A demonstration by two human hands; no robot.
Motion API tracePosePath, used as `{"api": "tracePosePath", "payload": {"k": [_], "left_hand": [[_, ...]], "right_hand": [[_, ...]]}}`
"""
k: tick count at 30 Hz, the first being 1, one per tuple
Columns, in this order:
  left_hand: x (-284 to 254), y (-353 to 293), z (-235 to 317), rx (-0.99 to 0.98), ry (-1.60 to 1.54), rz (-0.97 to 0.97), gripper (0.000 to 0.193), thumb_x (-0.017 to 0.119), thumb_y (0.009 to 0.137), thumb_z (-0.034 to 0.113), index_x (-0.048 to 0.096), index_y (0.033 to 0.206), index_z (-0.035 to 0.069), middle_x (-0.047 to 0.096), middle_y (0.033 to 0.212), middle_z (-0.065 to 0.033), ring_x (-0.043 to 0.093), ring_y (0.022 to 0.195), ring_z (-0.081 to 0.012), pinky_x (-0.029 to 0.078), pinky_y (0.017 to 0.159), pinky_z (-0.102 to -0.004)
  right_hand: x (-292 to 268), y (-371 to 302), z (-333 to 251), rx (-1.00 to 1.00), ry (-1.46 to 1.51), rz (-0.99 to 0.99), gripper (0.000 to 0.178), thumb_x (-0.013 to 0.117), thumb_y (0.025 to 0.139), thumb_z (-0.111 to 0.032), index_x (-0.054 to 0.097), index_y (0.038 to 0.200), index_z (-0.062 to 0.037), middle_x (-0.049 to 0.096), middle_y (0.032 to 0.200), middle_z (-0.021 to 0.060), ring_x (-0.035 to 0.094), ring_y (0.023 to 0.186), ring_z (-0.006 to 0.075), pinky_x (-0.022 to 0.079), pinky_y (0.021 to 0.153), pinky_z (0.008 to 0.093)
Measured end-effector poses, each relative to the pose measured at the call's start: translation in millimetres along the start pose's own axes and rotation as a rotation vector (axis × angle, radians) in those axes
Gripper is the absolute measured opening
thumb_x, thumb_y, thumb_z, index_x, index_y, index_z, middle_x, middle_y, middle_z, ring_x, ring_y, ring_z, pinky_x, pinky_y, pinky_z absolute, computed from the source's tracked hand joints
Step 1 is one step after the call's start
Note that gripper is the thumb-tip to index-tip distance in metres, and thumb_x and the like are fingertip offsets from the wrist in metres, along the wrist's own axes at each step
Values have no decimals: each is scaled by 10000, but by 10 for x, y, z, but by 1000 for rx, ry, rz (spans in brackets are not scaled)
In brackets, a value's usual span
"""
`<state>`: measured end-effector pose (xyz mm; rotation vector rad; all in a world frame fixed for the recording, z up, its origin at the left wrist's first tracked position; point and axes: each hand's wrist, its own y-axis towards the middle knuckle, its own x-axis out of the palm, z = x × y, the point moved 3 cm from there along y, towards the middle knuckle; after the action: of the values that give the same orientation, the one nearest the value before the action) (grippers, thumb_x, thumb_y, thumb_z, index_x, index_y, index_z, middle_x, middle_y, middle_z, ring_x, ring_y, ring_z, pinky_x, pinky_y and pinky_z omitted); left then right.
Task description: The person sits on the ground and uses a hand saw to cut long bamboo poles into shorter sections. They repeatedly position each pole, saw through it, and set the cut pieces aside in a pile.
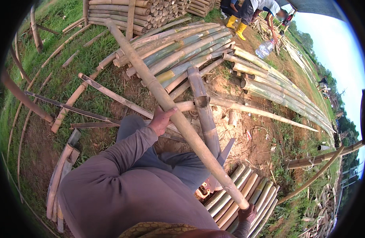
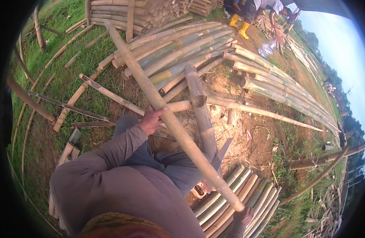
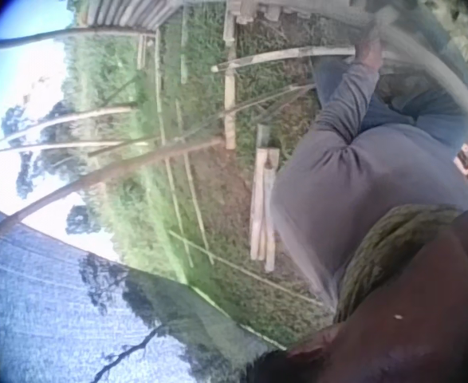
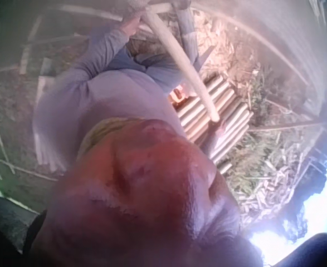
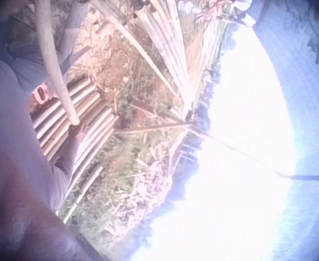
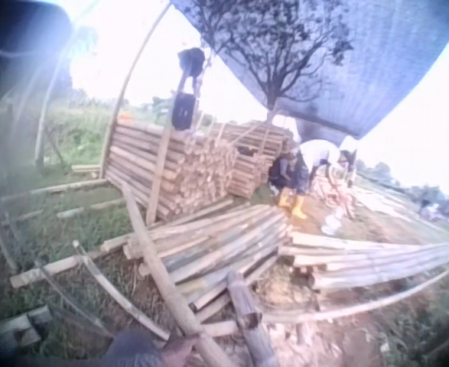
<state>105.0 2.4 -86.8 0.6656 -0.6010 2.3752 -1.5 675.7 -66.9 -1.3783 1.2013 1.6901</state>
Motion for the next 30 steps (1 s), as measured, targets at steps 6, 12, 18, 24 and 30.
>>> {"api": "tracePosePath", "payload": {"k": [6, 12, 18, 24, 30], "left_hand": [[734, 684, -736, -52, 299, -5, 820, 878, 884, 234, 321, 1432, -16, 562, 1373, -201, 638, 1234, -312, 561, 1024, -489], [1284, 1183, -784, -53, 453, -33, 907, 907, 814, 275, 346, 1436, -74, 564, 1386, -259, 628, 1249, -343, 519, 1054, -428], [1174, 1976, -565, 12, 453, -241, 854, 858, 829, 350, 493, 1477, -71, 622, 1420, -263, 606, 1333, -354, 470, 1130, -406], [432, 867, -747, -31, 685, -352, 798, 837, 890, 355, 482, 1494, -26, 663, 1375, -247, 676, 1234, -312, 546, 1045, -387], [-251, -538, -765, -425, 654, -604, 782, 725, 1018, 494, 418, 1534, -6, 638, 1317, -172, 655, 1223, -247, 592, 959, -398]], "right_hand": [[-248, -919, 40, 187, 15, -160, 499, 869, 726, -267, 624, 1116, -74, 725, 1002, 195, 711, 963, 438, 557, 845, 551], [-231, -1332, -939, 385, 285, -493, 525, 849, 762, -305, 634, 1162, -43, 743, 1010, 211, 740, 953, 427, 579, 837, 541], [209, -660, -2021, 179, 665, -497, 551, 824, 823, -337, 642, 1209, 11, 762, 1010, 254, 774, 889, 401, 608, 782, 494], [636, 77, -2807, 456, 1298, -804, 397, 775, 936, -210, 600, 1212, 15, 695, 885, 113, 707, 670, 202, 580, 583, 348], [602, 892, -4171, 505, 1796, -967, 376, 702, 1015, -251, 598, 1267, 8, 696, 986, 108, 707, 768, 217, 598, 663, 369]]}}
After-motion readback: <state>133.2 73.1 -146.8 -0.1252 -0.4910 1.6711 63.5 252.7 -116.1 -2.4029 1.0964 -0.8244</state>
